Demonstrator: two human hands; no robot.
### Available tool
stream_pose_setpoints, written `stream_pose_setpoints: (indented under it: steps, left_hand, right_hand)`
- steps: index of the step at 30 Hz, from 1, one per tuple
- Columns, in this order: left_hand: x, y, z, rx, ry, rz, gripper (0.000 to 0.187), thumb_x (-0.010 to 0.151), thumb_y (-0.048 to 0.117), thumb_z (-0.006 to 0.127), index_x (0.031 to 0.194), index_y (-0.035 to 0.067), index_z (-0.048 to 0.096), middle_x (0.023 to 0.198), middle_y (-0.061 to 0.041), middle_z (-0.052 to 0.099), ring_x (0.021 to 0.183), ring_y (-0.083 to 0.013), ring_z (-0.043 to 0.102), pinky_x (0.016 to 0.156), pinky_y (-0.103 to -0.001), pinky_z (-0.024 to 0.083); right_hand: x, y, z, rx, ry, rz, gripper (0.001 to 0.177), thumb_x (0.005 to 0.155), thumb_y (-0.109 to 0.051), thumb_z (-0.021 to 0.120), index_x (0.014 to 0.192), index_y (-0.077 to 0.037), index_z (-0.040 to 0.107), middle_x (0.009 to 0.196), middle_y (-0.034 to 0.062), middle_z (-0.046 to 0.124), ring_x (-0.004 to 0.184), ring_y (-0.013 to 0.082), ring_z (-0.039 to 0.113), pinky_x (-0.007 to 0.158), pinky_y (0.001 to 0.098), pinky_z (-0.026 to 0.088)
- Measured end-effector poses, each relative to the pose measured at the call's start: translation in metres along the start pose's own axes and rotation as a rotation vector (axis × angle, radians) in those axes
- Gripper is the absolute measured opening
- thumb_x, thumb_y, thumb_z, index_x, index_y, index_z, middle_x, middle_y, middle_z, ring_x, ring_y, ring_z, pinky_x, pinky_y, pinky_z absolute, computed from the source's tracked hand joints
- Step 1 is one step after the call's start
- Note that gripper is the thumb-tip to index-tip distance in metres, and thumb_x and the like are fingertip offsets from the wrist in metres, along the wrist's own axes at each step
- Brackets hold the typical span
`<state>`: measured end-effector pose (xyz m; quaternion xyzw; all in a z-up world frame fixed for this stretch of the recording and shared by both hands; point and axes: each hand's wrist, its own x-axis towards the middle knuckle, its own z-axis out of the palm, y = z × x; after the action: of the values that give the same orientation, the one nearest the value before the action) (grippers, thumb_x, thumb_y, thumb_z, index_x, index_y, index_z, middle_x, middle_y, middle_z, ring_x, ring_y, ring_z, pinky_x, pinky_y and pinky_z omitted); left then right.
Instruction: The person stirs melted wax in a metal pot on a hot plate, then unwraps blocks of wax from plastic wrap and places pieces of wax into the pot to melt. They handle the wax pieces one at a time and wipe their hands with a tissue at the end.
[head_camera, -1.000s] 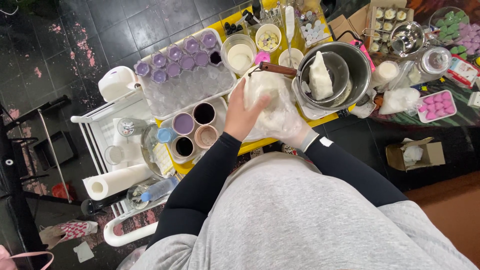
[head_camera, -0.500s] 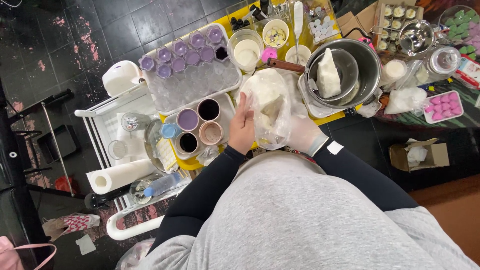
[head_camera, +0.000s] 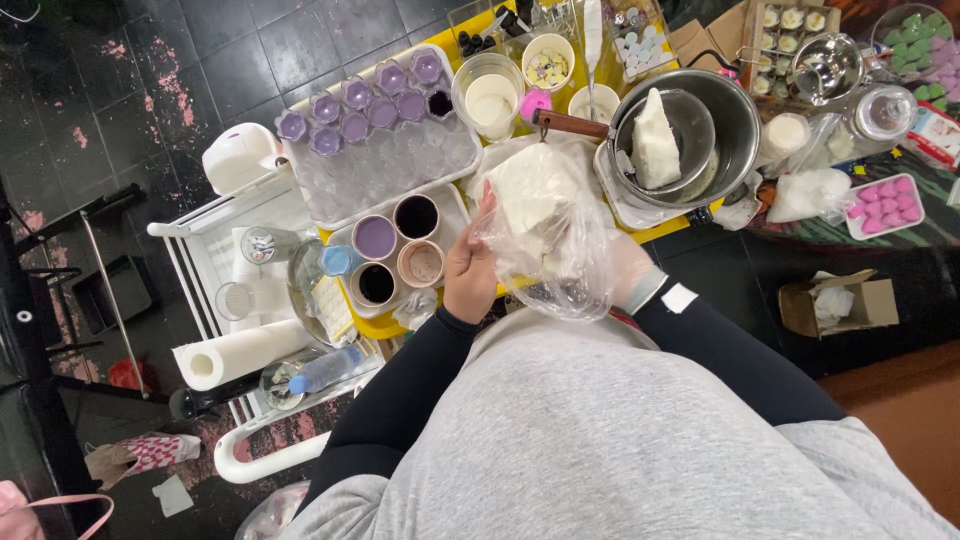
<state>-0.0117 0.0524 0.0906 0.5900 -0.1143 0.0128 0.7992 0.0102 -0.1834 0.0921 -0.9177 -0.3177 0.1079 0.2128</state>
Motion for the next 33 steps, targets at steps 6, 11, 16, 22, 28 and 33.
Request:
stream_pose_setpoints:
  steps: [6,11,16,22,28,33]
  left_hand:
    - [0.0,-0.009,0.004,-0.153,0.029,0.036,0.039,0.118,0.01,0.033,0.152,0.006,0.05,0.175,-0.016,0.025,0.163,-0.0224,0.025,0.133,-0.035,0.018]
    - [0.003,-0.008,0.001,-0.208,0.018,0.033,0.037,0.118,0.012,0.033,0.149,0.006,0.053,0.173,-0.014,0.026,0.162,-0.0237,0.027,0.133,-0.038,0.022]
    - [0.004,0.001,0.001,0.037,0.066,0.07,0.035,0.118,0.016,0.036,0.146,0.003,0.054,0.169,-0.017,0.038,0.16,-0.0254,0.032,0.133,-0.037,0.023]
    - [0.004,0.035,0.022,0.35,0.143,0.021,0.035,0.116,0.019,0.04,0.14,0.001,0.057,0.156,-0.015,0.053,0.148,-0.0256,0.048,0.126,-0.038,0.033]
    - [0.008,0.062,0.031,0.926,0.106,0.589,0.022,0.103,0.013,0.063,0.121,0.005,0.055,0.124,-0.011,0.057,0.124,-0.0285,0.055,0.11,-0.039,0.043]
    - [0.02,0.074,0.055,1.189,-0.63,0.2,0.016,0.09,0.004,0.058,0.105,0.004,0.061,0.113,-0.015,0.064,0.099,-0.0332,0.068,0.08,-0.041,0.056]
  right_hand:
    - [0.004,-0.025,-0.041,0.14,-0.201,0.309,0.042,0.09,-0.045,0.066,0.122,-0.017,0.068,0.116,0.0098,0.072,0.105,0.03,0.069,0.089,0.0411,0.055]
    - [0.001,-0.015,-0.017,0.221,-0.032,0.182,0.051,0.09,-0.043,0.065,0.129,-0.011,0.062,0.122,0.0149,0.068,0.107,0.0336,0.067,0.088,0.0423,0.054]
    - [0.002,-0.024,-0.023,0.379,-0.059,0.291,0.052,0.093,-0.045,0.065,0.135,-0.014,0.06,0.132,0.0151,0.065,0.119,0.033,0.063,0.099,0.0398,0.05]
    - [-0.006,-0.014,0.001,0.568,0.109,0.223,0.062,0.092,-0.038,0.069,0.142,-0.006,0.052,0.14,0.0173,0.058,0.127,0.0305,0.057,0.106,0.0369,0.045]
    - [-0.009,-0.007,0.008,0.407,0.162,0.105,0.056,0.096,-0.03,0.069,0.143,-0.005,0.053,0.14,0.0184,0.058,0.13,0.0323,0.055,0.112,0.037,0.041]
    - [-0.019,-0.001,0.026,0.577,0.196,0.277,0.051,0.091,-0.022,0.072,0.137,-0.006,0.057,0.127,0.0116,0.067,0.115,0.0262,0.065,0.096,0.0363,0.052]
